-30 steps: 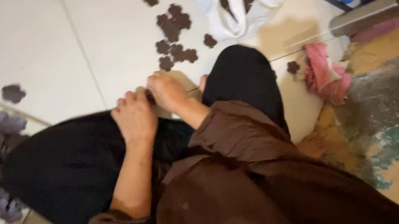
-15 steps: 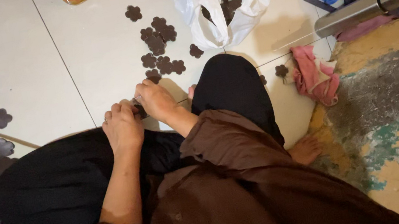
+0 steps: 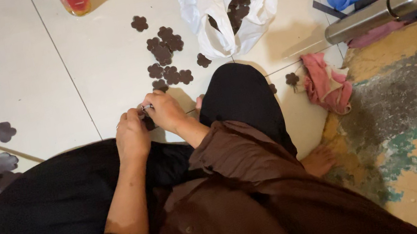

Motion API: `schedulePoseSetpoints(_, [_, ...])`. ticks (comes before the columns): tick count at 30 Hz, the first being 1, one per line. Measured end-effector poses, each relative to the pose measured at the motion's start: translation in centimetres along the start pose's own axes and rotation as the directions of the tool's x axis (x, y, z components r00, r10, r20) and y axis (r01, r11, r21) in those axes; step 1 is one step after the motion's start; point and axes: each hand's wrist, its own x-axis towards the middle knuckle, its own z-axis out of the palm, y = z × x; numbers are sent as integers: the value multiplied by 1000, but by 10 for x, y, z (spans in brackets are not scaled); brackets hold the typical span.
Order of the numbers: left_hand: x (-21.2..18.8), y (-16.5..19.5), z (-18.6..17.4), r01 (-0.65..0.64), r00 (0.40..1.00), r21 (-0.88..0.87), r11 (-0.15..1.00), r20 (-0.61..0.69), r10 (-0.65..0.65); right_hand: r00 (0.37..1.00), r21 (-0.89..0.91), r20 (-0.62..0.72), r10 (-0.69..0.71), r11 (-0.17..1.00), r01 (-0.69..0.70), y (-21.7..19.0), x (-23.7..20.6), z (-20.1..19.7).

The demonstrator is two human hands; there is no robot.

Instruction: The person sits on a tiled floor and wipes small dark flower-shaped decorative pieces with a white cloth. They pick up each piece individually, rub it with the cloth, and place it back down. A plastic bottle and a white bag are visible nearby.

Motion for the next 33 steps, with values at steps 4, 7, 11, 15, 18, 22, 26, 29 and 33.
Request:
schedulePoseSetpoints(4, [5,2,-3,-23,998,12,1000,-53,24,1000,20,-30,8,1000,-7,-1,0,0])
schedulePoseSetpoints(7, [6,3,-5,-24,995,-14,1000,-98,23,997,20,-66,-43,999,44,-3,-2,0])
schedulePoseSetpoints(11, [-2,2,-4,-80,984,45,996,-156,87,986,-58,-95,-139,989,134,-3,-5,1])
schedulePoseSetpoints(15, [-21,0,-2,-207,966,374,904,-69,250,987,-101,-14,-158,983,156,0,-6,6])
schedulePoseSetpoints(18, [-33,1,1,-170,985,496,852,99,140,981,-142,46,-190,971,194,3,-5,10])
schedulePoseSetpoints(22, [-39,4,1,-132,983,514,847,175,47,977,-180,21,-213,960,213,3,-6,14])
schedulePoseSetpoints(26, [-40,7,0,-111,960,507,855,277,-39,965,-258,95,-245,930,261,0,-9,17])
schedulePoseSetpoints(29, [-40,7,-1,-122,954,498,858,298,-37,965,-293,62,-256,919,263,-3,-8,16])
schedulePoseSetpoints(33, [-41,7,-2,-120,934,531,839,346,-85,967,-202,8,-255,947,252,-6,-7,14])
